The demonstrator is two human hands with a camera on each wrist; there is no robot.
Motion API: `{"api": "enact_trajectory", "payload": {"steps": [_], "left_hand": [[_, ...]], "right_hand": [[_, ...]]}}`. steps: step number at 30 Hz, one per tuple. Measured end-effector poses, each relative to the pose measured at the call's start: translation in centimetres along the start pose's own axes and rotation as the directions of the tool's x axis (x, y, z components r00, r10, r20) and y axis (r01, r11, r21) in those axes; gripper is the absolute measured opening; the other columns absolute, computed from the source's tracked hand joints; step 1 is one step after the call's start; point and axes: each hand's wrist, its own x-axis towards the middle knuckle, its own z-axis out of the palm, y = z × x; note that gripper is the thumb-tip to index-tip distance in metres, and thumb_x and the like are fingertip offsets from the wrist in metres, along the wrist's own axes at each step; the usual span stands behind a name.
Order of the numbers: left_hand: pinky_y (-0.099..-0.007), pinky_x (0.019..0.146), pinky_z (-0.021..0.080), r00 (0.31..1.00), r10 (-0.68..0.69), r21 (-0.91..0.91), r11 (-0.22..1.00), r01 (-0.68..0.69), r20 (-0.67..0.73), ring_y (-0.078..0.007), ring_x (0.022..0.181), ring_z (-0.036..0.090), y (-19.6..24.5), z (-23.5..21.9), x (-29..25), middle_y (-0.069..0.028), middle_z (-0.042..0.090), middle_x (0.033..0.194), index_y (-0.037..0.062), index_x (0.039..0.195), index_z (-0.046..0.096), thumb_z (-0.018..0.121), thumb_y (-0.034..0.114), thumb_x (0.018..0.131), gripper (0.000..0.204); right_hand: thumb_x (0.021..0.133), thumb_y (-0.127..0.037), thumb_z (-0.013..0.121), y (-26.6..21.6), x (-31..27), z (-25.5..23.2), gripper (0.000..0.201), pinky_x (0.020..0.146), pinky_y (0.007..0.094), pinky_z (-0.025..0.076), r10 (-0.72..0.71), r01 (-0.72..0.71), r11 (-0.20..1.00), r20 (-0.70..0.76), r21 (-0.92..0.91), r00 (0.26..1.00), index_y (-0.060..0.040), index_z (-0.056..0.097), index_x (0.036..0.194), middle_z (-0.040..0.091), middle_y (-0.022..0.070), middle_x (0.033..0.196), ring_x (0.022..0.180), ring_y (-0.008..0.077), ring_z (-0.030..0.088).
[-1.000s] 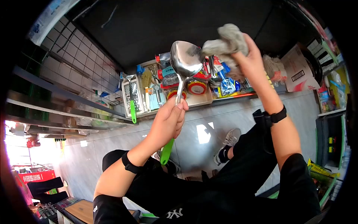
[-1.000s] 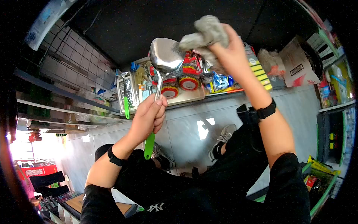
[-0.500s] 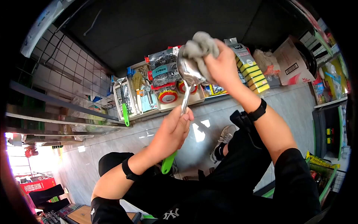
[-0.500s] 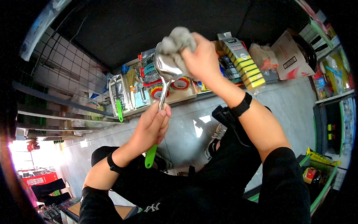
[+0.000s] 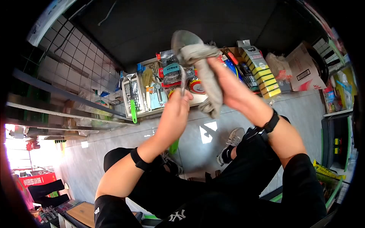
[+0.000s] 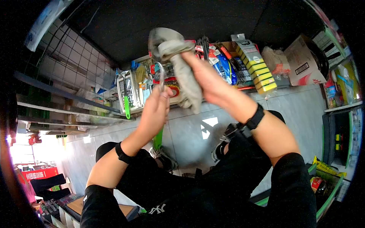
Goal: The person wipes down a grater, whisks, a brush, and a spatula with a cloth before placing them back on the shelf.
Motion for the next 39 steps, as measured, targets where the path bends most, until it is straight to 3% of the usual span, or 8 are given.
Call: {"api": "enact_trajectory", "payload": {"steps": [3, 17, 19, 25, 30, 33, 35, 39], "left_hand": [[-0.0264, 0.054, 0.035, 0.915, 0.398, 0.354, 0.866, -0.353, -0.063, -0.0072, 0.059, 0.041, -1.0, 2.4, 0.4, 0.0027, 0.047, 0.072, 0.0013, 0.112, 0.049, 0.041, 0.014, 0.112, 0.015], [-0.0231, 0.038, 0.026, 0.97, -0.165, -0.335, 0.917, 0.218, 0.18, -0.0045, 0.046, 0.027, 2.9, -0.7, -1.4, 0.0069, 0.03, 0.064, 0.0079, 0.105, 0.05, 0.039, 0.027, 0.114, 0.024], [-0.0233, 0.038, 0.026, 0.954, -0.194, -0.397, 0.876, 0.274, 0.23, -0.0048, 0.046, 0.026, 1.9, -1.1, -1.4, 0.0064, 0.029, 0.065, 0.0081, 0.105, 0.05, 0.04, 0.028, 0.114, 0.024], [-0.0229, 0.038, 0.028, 0.943, -0.173, -0.423, 0.86, 0.285, 0.285, -0.0052, 0.048, 0.027, 1.4, -2.3, -1.3, 0.0058, 0.029, 0.066, 0.0072, 0.105, 0.051, 0.039, 0.029, 0.113, 0.027], [-0.0224, 0.039, 0.031, 0.944, -0.198, -0.372, 0.882, 0.29, 0.266, -0.0051, 0.048, 0.028, 2.0, -2.3, -0.9, 0.0058, 0.03, 0.067, 0.0043, 0.108, 0.053, 0.038, 0.031, 0.113, 0.031], [-0.0223, 0.039, 0.032, 0.94, -0.207, -0.331, 0.897, 0.294, 0.272, -0.005, 0.049, 0.028, 2.1, -1.7, -0.8, 0.0059, 0.031, 0.067, 0.003, 0.109, 0.053, 0.037, 0.032, 0.113, 0.033], [-0.0224, 0.039, 0.031, 0.93, -0.207, -0.289, 0.91, 0.297, 0.302, -0.005, 0.049, 0.028, 1.8, -1.4, -0.9, 0.0059, 0.031, 0.067, 0.0029, 0.109, 0.053, 0.037, 0.032, 0.114, 0.034], [-0.0228, 0.039, 0.029, 0.903, -0.199, -0.297, 0.899, 0.323, 0.381, -0.0051, 0.048, 0.027, 1.5, -0.9, -1.7, 0.0058, 0.03, 0.067, 0.0028, 0.108, 0.052, 0.038, 0.033, 0.114, 0.034]], "right_hand": [[0.102, -0.034, 0.067, 2.0, 0.3, 1.7, 0.04, 0.089, 0.0284, 0.052, -0.085, 0.084, 0.996, -0.045, -0.017, 0.995, -0.0086, 0.063, 0.133, 0.07, 0.0004, 0.115, 0.103, 0.0103, 0.064], [0.094, -0.014, 0.067, -0.4, 2.9, -3.1, 0.029, 0.089, 0.0314, 0.055, -0.407, 0.35, 0.751, 0.025, -0.56, 0.913, 0.0035, 0.069, 0.118, 0.076, 0.0117, 0.109, 0.101, 0.0156, 0.07], [0.094, -0.013, 0.068, -1.0, 4.9, -6.7, 0.027, 0.087, 0.0313, 0.056, -0.617, 0.462, 0.624, -0.034, -0.631, 0.787, 0.0025, 0.069, 0.116, 0.076, 0.0098, 0.105, 0.096, 0.0154, 0.07], [0.103, -0.028, 0.062, -6.4, 3.5, -10.1, 0.028, 0.072, 0.0258, 0.052, -0.419, 0.322, 0.86, -0.184, -0.396, 0.889, -0.004, 0.067, 0.118, 0.071, 0.0024, 0.097, 0.082, 0.0107, 0.065], [0.104, -0.03, 0.061, -6.1, 1.6, -7.1, 0.04, 0.09, 0.0301, 0.053, -0.512, 0.407, 0.804, -0.156, -0.433, 0.844, -0.0036, 0.062, 0.134, 0.07, 0.006, 0.117, 0.104, 0.0135, 0.065], [0.092, -0.022, 0.072, -4.4, 2.1, -6.3, 0.058, 0.104, 0.0339, 0.049, -0.607, 0.538, 0.551, 0.136, -0.638, 0.783, -0.0051, 0.055, 0.144, 0.063, 0.0107, 0.134, 0.121, 0.0206, 0.062], [0.076, -0.019, 0.077, -3.2, 1.5, -4.8, 0.066, 0.104, 0.0414, 0.049, -0.674, 0.565, 0.059, 0.385, -0.823, 0.631, -0.0034, 0.056, 0.137, 0.061, 0.0166, 0.131, 0.122, 0.0366, 0.061], [0.076, -0.013, 0.065, -1.8, 1.2, -3.8, 0.049, 0.092, 0.0492, 0.05, -0.631, 0.414, 0.042, 0.297, -0.909, 0.717, -0.0007, 0.059, 0.124, 0.063, 0.0225, 0.12, 0.11, 0.0452, 0.061]]}}
